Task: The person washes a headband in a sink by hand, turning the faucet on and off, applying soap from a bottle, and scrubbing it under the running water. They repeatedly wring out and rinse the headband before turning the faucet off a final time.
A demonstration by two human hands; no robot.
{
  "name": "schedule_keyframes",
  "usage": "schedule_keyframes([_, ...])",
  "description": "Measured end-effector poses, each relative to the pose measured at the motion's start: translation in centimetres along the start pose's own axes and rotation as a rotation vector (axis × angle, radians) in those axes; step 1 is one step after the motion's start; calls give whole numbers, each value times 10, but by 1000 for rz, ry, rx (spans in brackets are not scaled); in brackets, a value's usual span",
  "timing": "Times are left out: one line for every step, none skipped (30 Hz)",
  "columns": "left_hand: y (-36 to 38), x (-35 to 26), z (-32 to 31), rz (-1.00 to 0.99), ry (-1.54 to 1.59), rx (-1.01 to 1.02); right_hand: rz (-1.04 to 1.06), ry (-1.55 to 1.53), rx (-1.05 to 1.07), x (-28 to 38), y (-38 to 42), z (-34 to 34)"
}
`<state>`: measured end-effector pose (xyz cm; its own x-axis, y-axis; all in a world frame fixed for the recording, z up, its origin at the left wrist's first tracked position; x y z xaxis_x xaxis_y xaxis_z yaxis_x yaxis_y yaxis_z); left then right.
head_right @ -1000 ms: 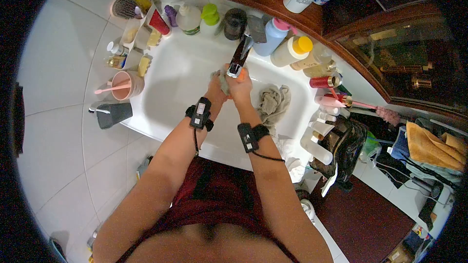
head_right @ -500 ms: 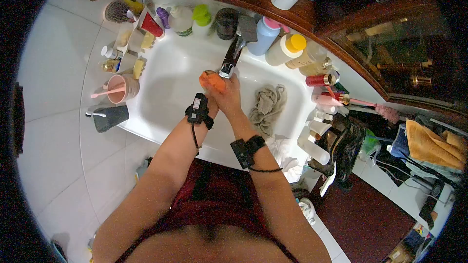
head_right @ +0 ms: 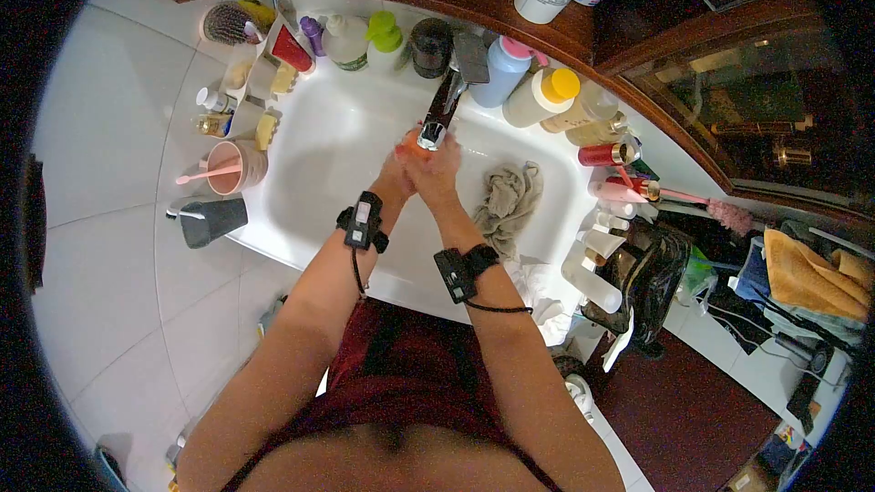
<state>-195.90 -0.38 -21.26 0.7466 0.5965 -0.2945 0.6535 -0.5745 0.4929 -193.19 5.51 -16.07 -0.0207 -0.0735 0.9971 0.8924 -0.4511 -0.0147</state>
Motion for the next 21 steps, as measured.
schedule_keyframes([1, 5, 3, -22, -5, -8, -142, -196, -36, 0, -1, 1])
schedule_keyframes([3, 9, 5, -44, -10, -17, -284, -393, -71, -1, 0, 0])
schedule_keyframes([6, 12, 7, -64, -14, -28, -343, -220, -87, -6, 0, 1])
schedule_keyframes([6, 13, 8, -84, -18, -36, -397, -44, -103, -8, -3, 4])
schedule_keyframes([6, 13, 7, -61, -61, -76, -447, 135, -120, -5, -5, 7])
schedule_keyframes([4, 12, 5, -38, -105, -117, -461, 26, -140, -1, -4, 7])
schedule_keyframes([4, 10, 5, -16, -150, -159, -474, -85, -159, 3, -2, 6])
schedule_keyframes([6, -3, 2, -161, -721, -135, -487, -197, -175, 6, 0, 4])
schedule_keyframes([11, -15, -5, -307, -1294, -104, -482, -200, -180, 6, -1, 3])
schedule_keyframes([16, -21, -15, -452, -1866, -62, -477, -202, -186, 7, -2, 3])
schedule_keyframes([11, -18, -5, -390, -1616, -82, -473, -203, -193, 8, -2, 4])
schedule_keyframes([3, -13, 7, -327, -1365, -99, -453, -197, -215, 5, -2, 4])
schedule_keyframes([-3, -6, 19, -265, -1114, -114, -433, -191, -236, 2, -3, 3])
schedule_keyframes([2, -13, 9, -336, -1458, -119, -413, -185, -257, -3, -3, 4])
schedule_keyframes([11, -20, -9, -407, -1802, -123, -385, -127, -254, -10, -3, 4])
schedule_keyframes([20, -27, -27, -477, -2146, -126, -357, -70, -251, -16, -2, 6])
schedule_keyframes([21, -26, -31, -431, -2236, -46, -329, -12, -247, -13, -3, 6])
schedule_keyframes([23, -26, -34, -382, -2322, 36, -359, 24, -232, -13, -3, 7])
schedule_keyframes([25, -24, -35, -331, -2406, 121, -389, 60, -217, -13, -3, 8])
schedule_keyframes([27, -24, -37, -383, -2391, 149, -418, 97, -201, -11, -3, 9])
schedule_keyframes([29, -23, -39, -434, -2374, 177, -472, -57, -198, -25, -1, 11])
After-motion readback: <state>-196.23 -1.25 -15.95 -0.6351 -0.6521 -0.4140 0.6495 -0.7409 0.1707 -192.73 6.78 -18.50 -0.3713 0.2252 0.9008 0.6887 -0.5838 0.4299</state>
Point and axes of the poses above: each hand's wrist, its own y-axis away from the middle knuckle, its own z-axis out of the back of the hand, x = y × z, the point moved 5 cm from there along -y, towards the middle knuckle, and after that the axes turned 6 degrees about -z, right-handed, at the moved point
